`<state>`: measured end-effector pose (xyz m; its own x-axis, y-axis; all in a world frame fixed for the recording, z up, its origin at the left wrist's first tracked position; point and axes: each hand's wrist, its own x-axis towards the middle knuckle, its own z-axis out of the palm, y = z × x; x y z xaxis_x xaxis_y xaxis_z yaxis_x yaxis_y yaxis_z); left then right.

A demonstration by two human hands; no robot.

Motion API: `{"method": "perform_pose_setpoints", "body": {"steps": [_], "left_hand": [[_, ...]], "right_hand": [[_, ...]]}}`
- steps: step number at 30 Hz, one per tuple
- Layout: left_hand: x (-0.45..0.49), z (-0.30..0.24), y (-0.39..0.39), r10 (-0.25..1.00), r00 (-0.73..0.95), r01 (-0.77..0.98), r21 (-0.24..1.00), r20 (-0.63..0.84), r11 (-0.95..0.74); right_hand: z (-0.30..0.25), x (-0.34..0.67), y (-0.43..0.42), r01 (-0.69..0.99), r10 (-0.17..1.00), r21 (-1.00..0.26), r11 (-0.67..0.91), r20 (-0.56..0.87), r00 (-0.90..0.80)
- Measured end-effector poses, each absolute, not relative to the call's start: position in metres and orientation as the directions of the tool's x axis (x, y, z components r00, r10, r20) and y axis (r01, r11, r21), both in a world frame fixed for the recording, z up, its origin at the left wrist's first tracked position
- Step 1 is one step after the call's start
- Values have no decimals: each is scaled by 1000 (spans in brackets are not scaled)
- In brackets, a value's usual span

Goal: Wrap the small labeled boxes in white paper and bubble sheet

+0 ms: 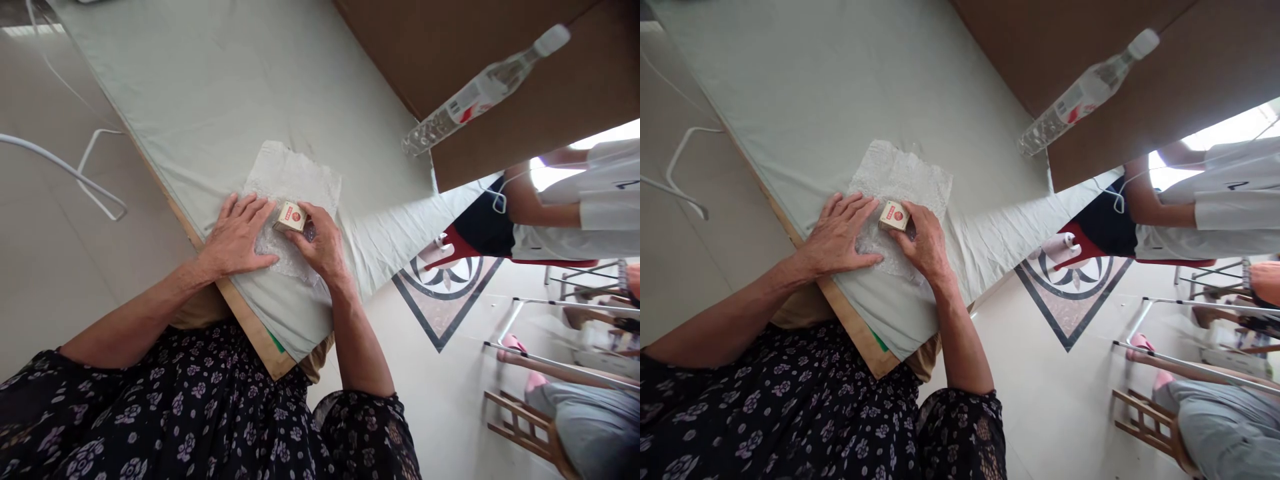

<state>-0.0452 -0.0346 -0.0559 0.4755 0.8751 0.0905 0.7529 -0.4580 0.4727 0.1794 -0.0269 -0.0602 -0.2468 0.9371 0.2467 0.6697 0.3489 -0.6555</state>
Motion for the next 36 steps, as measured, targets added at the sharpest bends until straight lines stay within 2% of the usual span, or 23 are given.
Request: {"method": "perform_pose_setpoints", "body": {"steps": [9,14,17,22,25,27,31,36], "left_hand": [[-45,-60,-33,873,473,738,489,118,-465],[-63,-58,-35,864,444,651,576,239,-494],[-85,-52,-47,809,515,599,555,285,-577],[-101,-46,-65,744,616,589,476,260,-654],[-92,-46,-64,718,643,593,420,267,-687],[-83,-45,-61,691,660,591,364,295,-720],[-68,-44,-58,674,657,600,306,338,-739],[-62,-49,-53,734,565,620,392,377,-679]], "right_hand": [[-67,180,-21,671,931,-646,364,246,-268],[-56,187,-37,694,906,-586,417,324,-271],[-41,192,-70,741,874,-485,464,386,-295],[-43,184,-119,778,803,-236,582,313,-506],[-55,174,-119,804,761,-111,584,421,-495],[-57,171,-111,820,757,-119,560,476,-448],[-48,175,-100,830,809,-255,496,482,-336],[-40,182,-112,805,815,-310,507,475,-331]]}}
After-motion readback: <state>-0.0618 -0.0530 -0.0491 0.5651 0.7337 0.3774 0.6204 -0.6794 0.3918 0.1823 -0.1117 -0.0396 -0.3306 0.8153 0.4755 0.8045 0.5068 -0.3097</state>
